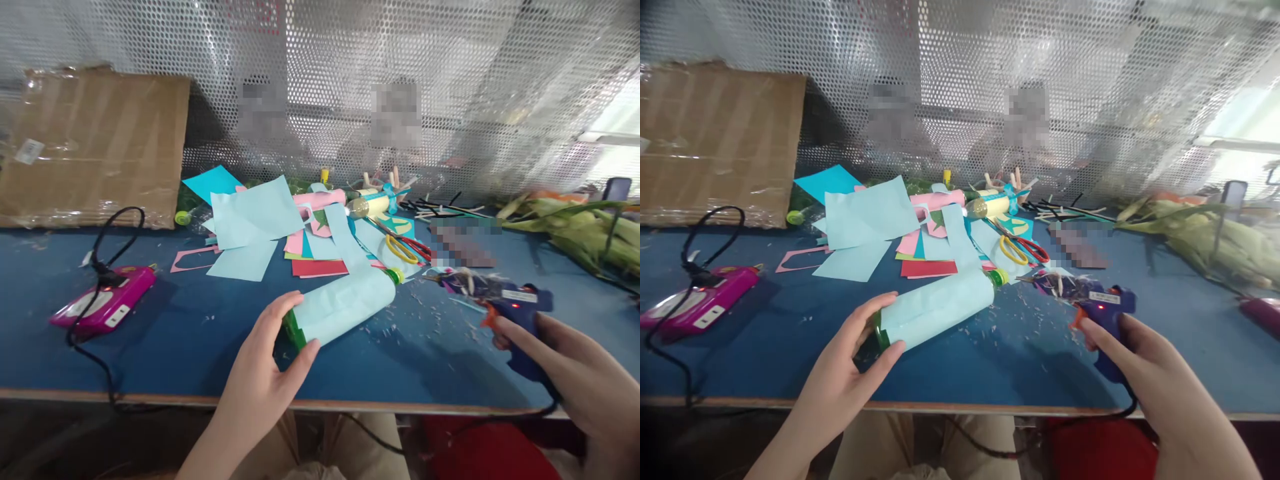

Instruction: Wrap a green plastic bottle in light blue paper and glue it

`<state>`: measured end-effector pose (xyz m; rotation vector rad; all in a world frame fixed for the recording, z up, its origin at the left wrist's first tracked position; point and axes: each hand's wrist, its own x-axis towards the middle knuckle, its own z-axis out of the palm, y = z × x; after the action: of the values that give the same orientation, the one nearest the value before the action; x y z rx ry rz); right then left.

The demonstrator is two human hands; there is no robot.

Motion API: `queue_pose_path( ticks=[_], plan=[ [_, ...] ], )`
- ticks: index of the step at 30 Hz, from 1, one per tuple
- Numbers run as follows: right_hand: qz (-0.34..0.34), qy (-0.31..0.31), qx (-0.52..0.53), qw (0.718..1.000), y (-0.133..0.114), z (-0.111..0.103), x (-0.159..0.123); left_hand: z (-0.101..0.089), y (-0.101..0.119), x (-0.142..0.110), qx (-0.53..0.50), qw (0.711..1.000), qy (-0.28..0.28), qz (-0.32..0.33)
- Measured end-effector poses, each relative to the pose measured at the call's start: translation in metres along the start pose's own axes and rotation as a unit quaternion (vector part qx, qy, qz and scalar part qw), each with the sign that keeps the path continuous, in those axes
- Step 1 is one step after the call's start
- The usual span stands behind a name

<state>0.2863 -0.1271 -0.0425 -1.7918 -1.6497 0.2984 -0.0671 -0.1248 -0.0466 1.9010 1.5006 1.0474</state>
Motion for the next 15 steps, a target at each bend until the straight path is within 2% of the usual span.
queue_pose_path(
  ticks=[2,3,5,7,11,13,14,15],
  plan=[
    [0.116,0.017,0.079,0.990,-0.008,0.004,0.017,-0.001,0.000,0.000,0.008,1.000,0.004,0.012],
    [0.135,0.024,0.093,0.986,-0.009,0.008,0.022,-0.001,0.000,0.000,0.012,1.000,0.006,0.013],
    [0.119,0.031,0.065,0.990,-0.006,0.016,0.026,-0.002,0.001,-0.001,0.018,1.000,0.014,0.009],
    [0.085,0.023,-0.017,0.996,0.002,0.019,0.027,-0.003,0.002,-0.003,0.018,1.000,0.023,-0.005],
    [0.051,-0.006,-0.216,0.975,0.008,0.005,0.031,-0.003,0.002,-0.004,0.006,1.000,0.023,-0.018],
    [0.030,-0.014,-0.288,0.957,-0.003,-0.003,0.033,-0.003,0.001,-0.004,0.006,1.000,0.018,-0.010],
    [0.002,0.003,-0.309,0.951,-0.014,-0.004,0.032,-0.003,0.000,-0.004,0.006,1.000,0.015,-0.005],
    [-0.024,0.057,-0.317,0.947,-0.028,-0.002,0.031,-0.003,0.000,-0.003,0.007,1.000,0.012,-0.001]
  ],
)
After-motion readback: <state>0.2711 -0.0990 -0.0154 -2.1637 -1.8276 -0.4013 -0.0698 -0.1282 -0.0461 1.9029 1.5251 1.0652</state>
